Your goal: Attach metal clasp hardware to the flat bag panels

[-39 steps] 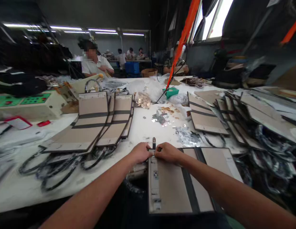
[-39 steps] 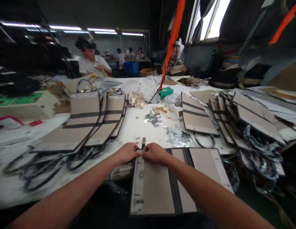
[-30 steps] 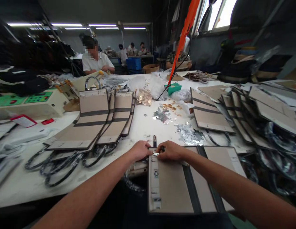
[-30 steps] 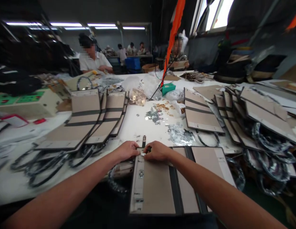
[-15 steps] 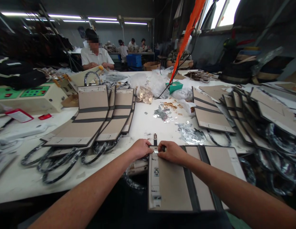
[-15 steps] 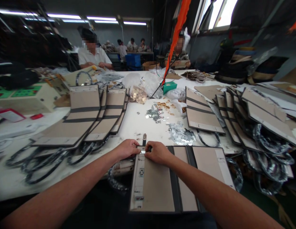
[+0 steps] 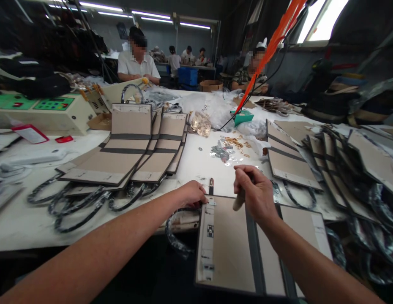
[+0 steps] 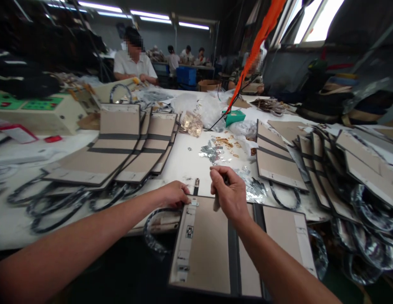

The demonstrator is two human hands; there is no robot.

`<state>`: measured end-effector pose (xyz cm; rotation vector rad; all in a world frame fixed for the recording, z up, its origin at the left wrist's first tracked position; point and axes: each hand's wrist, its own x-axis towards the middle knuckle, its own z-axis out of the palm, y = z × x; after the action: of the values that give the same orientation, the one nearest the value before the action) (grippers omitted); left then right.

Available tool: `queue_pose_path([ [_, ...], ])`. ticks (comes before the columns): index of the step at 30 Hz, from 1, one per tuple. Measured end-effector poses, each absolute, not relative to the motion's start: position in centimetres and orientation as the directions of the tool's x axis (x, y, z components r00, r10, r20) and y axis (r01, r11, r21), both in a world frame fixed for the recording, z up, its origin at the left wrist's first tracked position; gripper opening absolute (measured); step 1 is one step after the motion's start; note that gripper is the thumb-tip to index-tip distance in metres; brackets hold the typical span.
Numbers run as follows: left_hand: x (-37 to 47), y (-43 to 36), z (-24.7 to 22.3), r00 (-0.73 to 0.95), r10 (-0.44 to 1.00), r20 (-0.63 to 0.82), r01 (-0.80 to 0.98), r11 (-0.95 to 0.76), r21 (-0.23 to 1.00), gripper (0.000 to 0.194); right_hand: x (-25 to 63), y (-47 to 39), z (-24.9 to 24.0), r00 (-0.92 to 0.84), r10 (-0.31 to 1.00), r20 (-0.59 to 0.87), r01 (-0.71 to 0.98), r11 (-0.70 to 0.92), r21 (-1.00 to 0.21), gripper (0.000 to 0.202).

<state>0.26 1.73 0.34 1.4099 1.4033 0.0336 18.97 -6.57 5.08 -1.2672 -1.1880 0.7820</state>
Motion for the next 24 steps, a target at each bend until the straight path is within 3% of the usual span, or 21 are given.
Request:
queue_pose_path([
  [2,0.1,1.7,0.2,0.303,0.708,-0.638,0.662,0.325,0.675,0.035,17.8,-6.6,4.2,0.323,0.911,0.257,0.045,0.257,-0.965,0.03],
  [5,-0.1,1.5,0.0,0.307,0.701,-0.644,0.617,0.369,0.695,0.035,16.2,-6.8,2.0,0.327,0.93,0.167,-0.103,0.21,-0.972,0.027],
  [8,-0.3,1.4,-0.4,0.315,0.695,-0.646,0.577,0.4,0.712,0.034,15.6,-6.8,1.5,0.312,0.946,0.089,-0.282,0.182,-0.942,0.036],
  [11,-0.4,1.6,-0.7,0.334,0.683,-0.649,0.55,0.418,0.723,0.033,15.5,-6.1,2.5,0.32,0.937,0.141,-0.39,0.266,-0.881,0.039],
  [22,-0.7,1.8,-0.6,0.413,0.657,-0.631,0.497,0.418,0.76,0.03,13.2,-4.0,3.4,0.079,0.963,0.257,-0.239,0.269,-0.933,0.039],
  [24,-0.9,1.8,-0.6,0.427,0.657,-0.622,0.482,0.416,0.771,0.028,13.4,-4.2,3.3,0.045,0.973,0.226,-0.164,0.23,-0.959,0.041],
])
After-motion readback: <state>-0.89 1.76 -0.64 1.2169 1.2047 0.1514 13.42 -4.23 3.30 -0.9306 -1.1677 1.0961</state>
